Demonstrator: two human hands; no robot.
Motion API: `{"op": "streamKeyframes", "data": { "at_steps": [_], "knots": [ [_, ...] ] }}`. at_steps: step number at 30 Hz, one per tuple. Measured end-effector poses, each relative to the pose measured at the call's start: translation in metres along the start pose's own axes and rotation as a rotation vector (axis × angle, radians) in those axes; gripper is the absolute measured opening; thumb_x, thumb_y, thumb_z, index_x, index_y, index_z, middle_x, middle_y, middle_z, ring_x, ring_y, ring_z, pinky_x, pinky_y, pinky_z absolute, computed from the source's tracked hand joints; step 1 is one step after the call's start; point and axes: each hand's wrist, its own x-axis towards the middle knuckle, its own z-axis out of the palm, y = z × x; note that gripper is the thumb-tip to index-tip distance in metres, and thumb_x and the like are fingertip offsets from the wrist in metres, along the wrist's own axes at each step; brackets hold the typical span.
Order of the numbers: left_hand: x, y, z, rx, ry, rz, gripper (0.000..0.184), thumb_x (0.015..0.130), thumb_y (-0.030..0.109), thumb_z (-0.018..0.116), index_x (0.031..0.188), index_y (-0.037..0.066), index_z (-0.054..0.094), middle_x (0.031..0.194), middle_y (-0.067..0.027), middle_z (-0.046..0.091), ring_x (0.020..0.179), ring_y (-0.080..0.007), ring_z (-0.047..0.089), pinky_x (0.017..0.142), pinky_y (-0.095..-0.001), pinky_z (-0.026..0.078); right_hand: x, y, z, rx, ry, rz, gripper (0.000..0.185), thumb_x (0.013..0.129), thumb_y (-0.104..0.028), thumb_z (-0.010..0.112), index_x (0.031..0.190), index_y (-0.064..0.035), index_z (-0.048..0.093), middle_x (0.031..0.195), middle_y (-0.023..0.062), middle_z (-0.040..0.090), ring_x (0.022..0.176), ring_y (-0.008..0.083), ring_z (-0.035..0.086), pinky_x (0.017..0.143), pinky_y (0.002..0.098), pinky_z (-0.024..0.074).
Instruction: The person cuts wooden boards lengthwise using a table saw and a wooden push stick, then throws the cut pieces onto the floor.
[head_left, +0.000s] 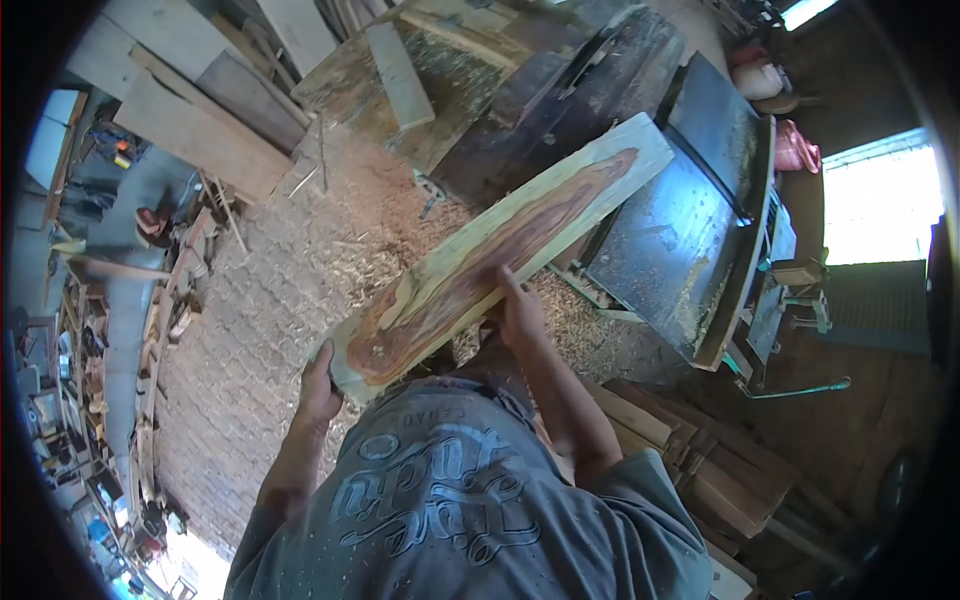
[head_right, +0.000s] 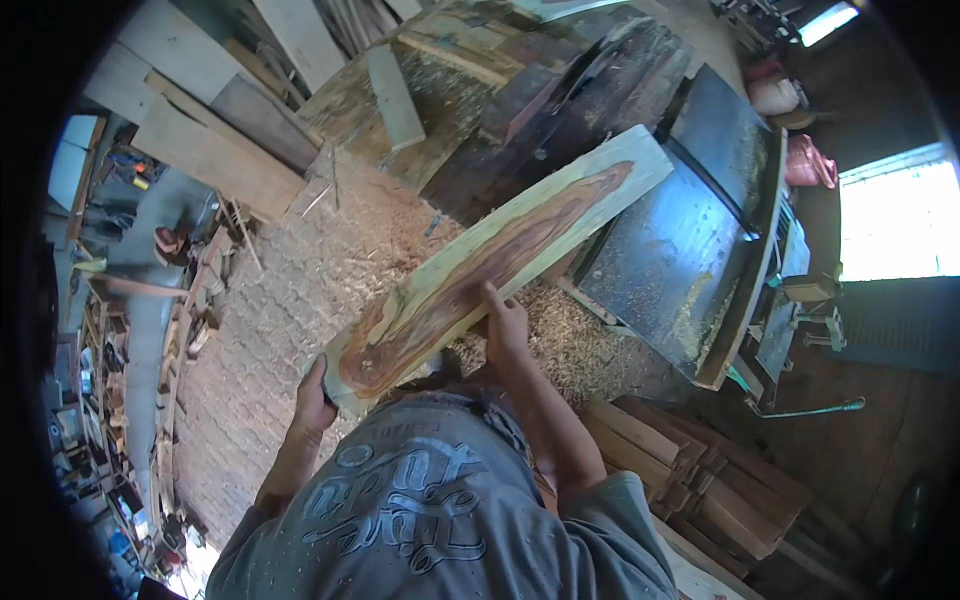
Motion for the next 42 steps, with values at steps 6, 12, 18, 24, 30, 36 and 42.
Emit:
{"op": "streamKeyframes", "data": {
  "at_steps": [6,12,18,24,30,36,42],
  "knots": [
    [-0.001,0.02,0.024,0.194,0.173,0.285,0.052,0.1,0.022,0.077,0.132,0.0,0.044,0.113,-0.0165,0.069,0.1,-0.0232,0.071,0.084,-0.0394,0.061,-0.037,-0.027,0.003,-0.196,0.029,-0.009,0.045,0.107,-0.038,0.069,0.123,0.0033,0.068,0.102,0.0127,0.076,0.082,0.0238,0.076,0.063,0.0371,0.0635],
    [-0.016,0.03,0.013,0.293,0.241,0.2,0.031,0.102,0.025,0.074,0.082,0.014,0.054,0.078,0.0029,0.056,0.067,-0.0067,0.051,0.057,-0.0288,0.044,-0.068,-0.041,0.004,0.039,-0.065,0.058,0.034,0.109,-0.03,0.063,0.125,0.0004,0.067,0.105,0.0144,0.076,0.084,0.0271,0.077,0.069,0.0386,0.0651],
    [-0.056,0.054,0.062,0.702,0.224,0.251,0.038,0.097,0.025,0.081,0.073,0.012,0.055,0.069,0.0075,0.051,0.06,-0.0022,0.041,0.051,-0.0268,0.032,-0.039,-0.012,-0.025,0.011,-0.098,0.089,0.045,0.109,-0.033,0.064,0.139,0.0001,0.06,0.129,0.0169,0.069,0.118,0.033,0.069,0.104,0.051,0.0572],
    [-0.058,0.051,0.07,0.696,0.169,0.297,0.039,0.1,0.024,0.079,0.072,0.012,0.053,0.07,0.0081,0.049,0.065,-0.002,0.04,0.055,-0.0255,0.032,-0.038,-0.022,-0.033,0.008,-0.176,0.05,0.055,0.106,-0.044,0.069,0.14,-0.0011,0.059,0.133,0.0164,0.068,0.121,0.0338,0.067,0.107,0.0515,0.0547],
    [-0.038,0.032,0.05,0.744,0.204,0.283,0.04,0.104,0.028,0.068,0.072,0.013,0.05,0.067,0.0079,0.043,0.06,-0.003,0.038,0.051,-0.028,0.031,-0.046,-0.032,-0.041,0.081,-0.143,0.106,0.054,0.107,-0.046,0.067,0.135,0.0008,0.063,0.12,0.0154,0.073,0.102,0.0299,0.075,0.084,0.0432,0.0636],
    [-0.016,0.018,0.029,0.742,0.242,0.228,0.042,0.101,0.029,0.072,0.069,0.013,0.05,0.067,0.0068,0.043,0.062,-0.0049,0.037,0.053,-0.0306,0.03,-0.043,-0.028,-0.045,0.082,-0.145,0.086,0.057,0.107,-0.041,0.069,0.142,0.0031,0.057,0.136,0.0166,0.067,0.118,0.0309,0.07,0.094,0.0464,0.0614],
    [-0.014,0.024,0.021,0.815,0.138,0.106,0.039,0.103,0.034,0.073,0.075,0.01,0.06,0.07,0.0051,0.052,0.062,-0.0057,0.044,0.054,-0.0301,0.036,-0.049,-0.039,-0.038,-0.084,-0.017,0.13,0.052,0.106,-0.039,0.072,0.134,0.0047,0.064,0.124,0.0154,0.072,0.102,0.0253,0.074,0.084,0.0403,0.0636]
  ]
}}
